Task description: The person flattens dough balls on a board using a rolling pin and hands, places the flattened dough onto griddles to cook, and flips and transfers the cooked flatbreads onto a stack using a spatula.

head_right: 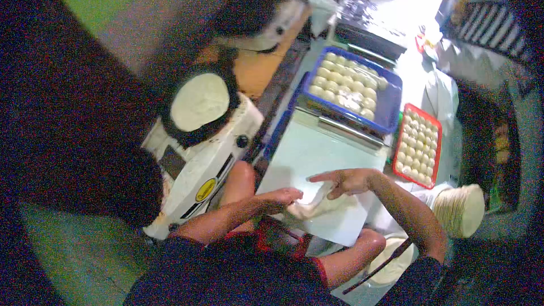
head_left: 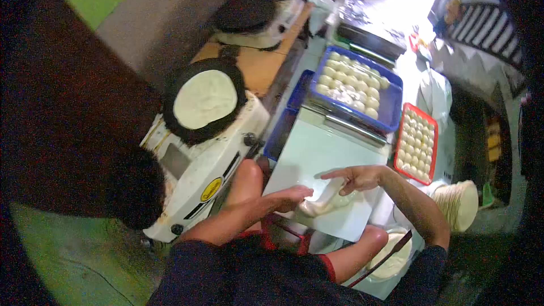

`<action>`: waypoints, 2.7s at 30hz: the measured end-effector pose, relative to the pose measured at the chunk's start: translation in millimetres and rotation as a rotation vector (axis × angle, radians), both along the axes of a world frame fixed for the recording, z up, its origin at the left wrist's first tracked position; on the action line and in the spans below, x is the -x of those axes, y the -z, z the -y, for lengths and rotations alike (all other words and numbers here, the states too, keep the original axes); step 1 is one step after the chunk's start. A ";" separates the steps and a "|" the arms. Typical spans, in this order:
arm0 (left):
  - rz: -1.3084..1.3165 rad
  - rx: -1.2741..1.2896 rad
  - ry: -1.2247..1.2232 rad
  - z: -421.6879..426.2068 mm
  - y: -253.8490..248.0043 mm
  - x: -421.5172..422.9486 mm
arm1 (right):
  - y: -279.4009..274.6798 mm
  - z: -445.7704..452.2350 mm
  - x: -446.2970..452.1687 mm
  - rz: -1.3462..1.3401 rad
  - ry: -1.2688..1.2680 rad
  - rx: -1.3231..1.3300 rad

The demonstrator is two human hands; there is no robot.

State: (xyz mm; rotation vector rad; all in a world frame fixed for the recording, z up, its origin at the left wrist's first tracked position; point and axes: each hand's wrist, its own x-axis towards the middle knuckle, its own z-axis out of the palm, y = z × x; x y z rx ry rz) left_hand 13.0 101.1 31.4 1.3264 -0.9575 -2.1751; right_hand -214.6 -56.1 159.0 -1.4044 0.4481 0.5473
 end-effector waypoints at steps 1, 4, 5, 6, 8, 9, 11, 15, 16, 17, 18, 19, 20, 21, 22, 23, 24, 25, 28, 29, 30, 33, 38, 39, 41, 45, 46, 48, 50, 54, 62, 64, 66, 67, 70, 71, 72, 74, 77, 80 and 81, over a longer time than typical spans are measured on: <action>-0.010 0.014 -0.004 -19.5 -7.0 -17.2 | -23.3 -11.7 -23.3 -0.025 -0.033 -0.011; -0.179 -0.088 -0.096 -78.8 7.6 -73.0 | -66.2 -41.6 -105.1 0.024 -0.203 0.064; -0.258 -0.149 -0.138 -98.7 13.7 -97.0 | -66.1 -50.0 -136.6 0.038 -0.250 0.086; -0.179 -0.152 -0.238 -114.9 -30.5 -126.0 | -57.8 -52.9 -173.3 0.051 -0.299 0.122; 0.017 -0.030 -0.370 -157.3 -113.6 -196.6 | -65.1 -75.3 -251.2 0.147 -0.373 0.086; 0.141 0.114 -0.399 -177.6 -130.8 -233.2 | -76.0 -85.8 -294.6 0.226 -0.399 0.033; 0.340 0.386 -0.510 -225.1 -183.3 -306.8 | -104.8 -114.2 -371.2 0.357 -0.402 0.005; 0.582 0.316 -0.866 -289.4 -285.8 -410.1 | -150.7 -154.9 -503.6 0.614 -0.394 0.267; 0.797 0.346 -0.878 -300.7 -309.4 -416.7 | -171.1 -168.7 -522.6 0.603 -0.376 0.428; 0.778 0.405 -0.934 -312.5 -299.1 -436.8 | -170.3 -177.2 -540.4 0.616 -0.361 0.317; 0.912 0.444 -0.935 -323.4 -287.4 -448.2 | -172.2 -190.3 -552.9 0.649 -0.365 0.430; 1.047 0.478 -0.925 -331.5 -277.3 -457.8 | -173.0 -203.2 -562.7 0.682 -0.360 0.541; 1.209 0.427 -0.795 -340.5 -264.1 -461.5 | -155.0 -213.0 -574.7 0.817 -0.392 0.677; 1.356 0.365 -0.652 -350.3 -244.1 -458.8 | -118.3 -220.1 -586.2 0.946 -0.419 0.807; 1.312 0.432 -0.680 -358.3 -214.7 -452.7 | -79.9 -226.0 -588.7 1.091 -0.384 0.814; 1.368 0.453 -0.557 -370.3 -184.5 -444.9 | -43.4 -232.6 -586.1 1.109 -0.465 0.887; 1.456 0.482 -0.335 -387.1 -153.6 -431.3 | -12.7 -241.2 -569.9 1.024 -0.622 0.972; 1.496 0.496 -0.163 -403.4 -131.3 -417.9 | 8.2 -249.3 -552.7 0.946 -0.777 1.038; 1.434 0.464 -0.264 -410.9 -141.7 -382.4 | 25.1 -259.2 -525.2 1.001 -0.684 1.017; 1.428 0.469 -0.379 -400.2 -148.9 -374.3 | 27.8 -266.1 -528.8 1.004 -0.626 0.986; 1.431 0.477 -0.496 -383.0 -160.1 -371.5 | 28.0 -275.4 -533.7 1.015 -0.565 0.964; 1.657 0.446 -0.480 -350.7 -119.2 -405.8 | 54.9 -302.2 -571.0 1.031 -0.431 0.884; 1.665 0.302 -0.765 -312.0 -51.5 -468.4 | 65.7 -300.1 -628.2 0.871 -0.370 1.134; 1.754 0.256 -0.773 -305.8 -58.6 -474.2 | 62.1 -298.4 -634.4 0.837 -0.344 1.243; 1.925 0.153 -0.804 -297.5 -75.5 -478.1 | 58.3 -295.9 -645.5 0.762 -0.293 1.458; 1.982 0.466 -0.824 -313.9 -94.6 -442.4 | 24.6 -288.2 -616.8 1.029 -0.340 1.517; 1.928 0.580 -0.763 -327.7 -91.1 -419.1 | 33.8 -283.9 -600.3 1.125 -0.400 1.360; 1.775 0.398 -0.484 -362.2 -81.2 -377.1 | 17.5 -293.6 -548.4 0.842 -0.735 1.225; 1.678 0.287 -0.324 -382.8 -105.7 -351.4 | -5.5 -301.5 -515.5 0.748 -0.884 1.112; 1.591 0.059 -0.351 -374.3 -195.7 -333.0 | 10.5 -329.0 -505.5 1.089 -0.572 1.081; 1.257 0.624 -1.079 -246.1 -239.2 -291.2 | 27.4 -274.6 -402.4 1.013 -0.358 0.826; 0.828 0.691 -1.003 -173.8 -188.4 -252.5 | 6.3 -212.8 -327.0 0.809 -0.080 0.761; 0.258 0.665 -0.922 -84.3 -98.7 -194.7 | -5.4 -159.5 -234.6 0.417 0.349 0.731; 0.204 0.566 -0.776 -39.8 -100.6 -159.8 | 17.4 -139.8 -185.7 0.211 0.559 0.742; 0.270 0.679 -0.755 111.3 -6.6 -85.9 | 61.1 -87.1 -50.2 0.187 1.032 0.984; 0.531 0.631 -0.661 149.5 -24.8 -77.6 | 54.6 -69.5 -13.8 0.113 1.101 0.969; 0.570 0.581 -0.718 186.6 -17.7 -68.1 | 47.3 -54.2 18.9 0.091 1.166 0.984; 0.782 0.530 -0.593 244.7 9.8 -77.8 | 33.9 -23.0 69.5 0.094 1.286 0.995; 0.586 0.191 -0.352 272.0 32.1 -92.4 | 46.7 27.7 128.2 0.194 1.413 0.931; 0.619 0.305 -0.381 220.7 -5.9 -86.6 | 35.4 76.9 147.7 0.152 1.468 0.886; 0.672 0.309 -0.366 201.9 -8.2 -90.6 | 30.7 95.3 146.6 0.090 1.439 0.949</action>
